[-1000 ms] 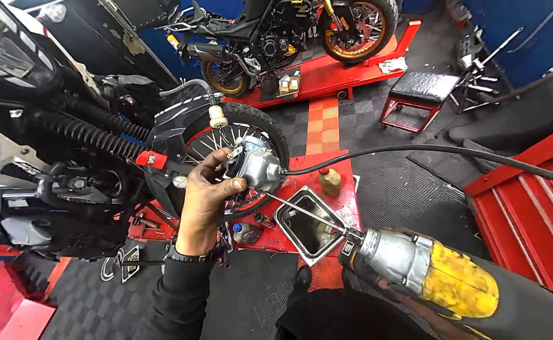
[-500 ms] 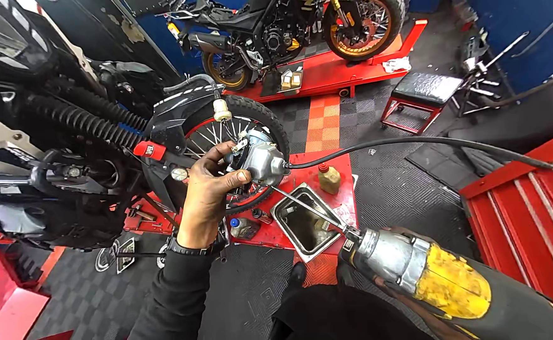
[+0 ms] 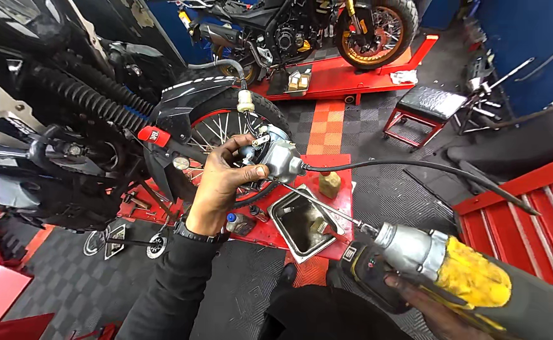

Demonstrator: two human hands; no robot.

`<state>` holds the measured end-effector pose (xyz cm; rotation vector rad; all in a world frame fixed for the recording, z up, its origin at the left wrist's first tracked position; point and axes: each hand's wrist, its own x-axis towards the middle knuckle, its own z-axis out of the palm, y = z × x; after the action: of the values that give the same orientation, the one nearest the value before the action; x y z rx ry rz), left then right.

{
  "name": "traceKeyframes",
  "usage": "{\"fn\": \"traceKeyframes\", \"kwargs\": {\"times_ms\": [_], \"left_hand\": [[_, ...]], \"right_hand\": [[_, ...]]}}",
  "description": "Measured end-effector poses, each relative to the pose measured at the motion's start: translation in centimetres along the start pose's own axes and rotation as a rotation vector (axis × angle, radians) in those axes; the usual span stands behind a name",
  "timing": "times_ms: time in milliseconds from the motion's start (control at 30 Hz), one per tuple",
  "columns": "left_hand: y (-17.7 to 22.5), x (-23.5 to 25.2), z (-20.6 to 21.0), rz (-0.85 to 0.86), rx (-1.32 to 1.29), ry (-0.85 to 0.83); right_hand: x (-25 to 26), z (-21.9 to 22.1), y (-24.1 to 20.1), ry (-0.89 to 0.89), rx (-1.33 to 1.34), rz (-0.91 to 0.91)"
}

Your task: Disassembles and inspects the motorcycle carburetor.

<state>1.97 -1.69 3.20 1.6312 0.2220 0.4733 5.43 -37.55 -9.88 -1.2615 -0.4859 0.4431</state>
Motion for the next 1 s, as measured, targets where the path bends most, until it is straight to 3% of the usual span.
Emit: {"fn": "traceKeyframes", "kwargs": {"times_ms": [300, 1000], "left_hand": [[-1.0, 0.8, 0.5, -0.01, -0.013, 0.021], [-3.1, 1.4, 0.9, -0.056, -0.019, 0.022]], "right_hand": [[0.7, 1.1, -1.4, -0.005, 0.191, 0.044], [1.5, -0.2, 0.1, -0.025, 0.182, 0.037]]}}
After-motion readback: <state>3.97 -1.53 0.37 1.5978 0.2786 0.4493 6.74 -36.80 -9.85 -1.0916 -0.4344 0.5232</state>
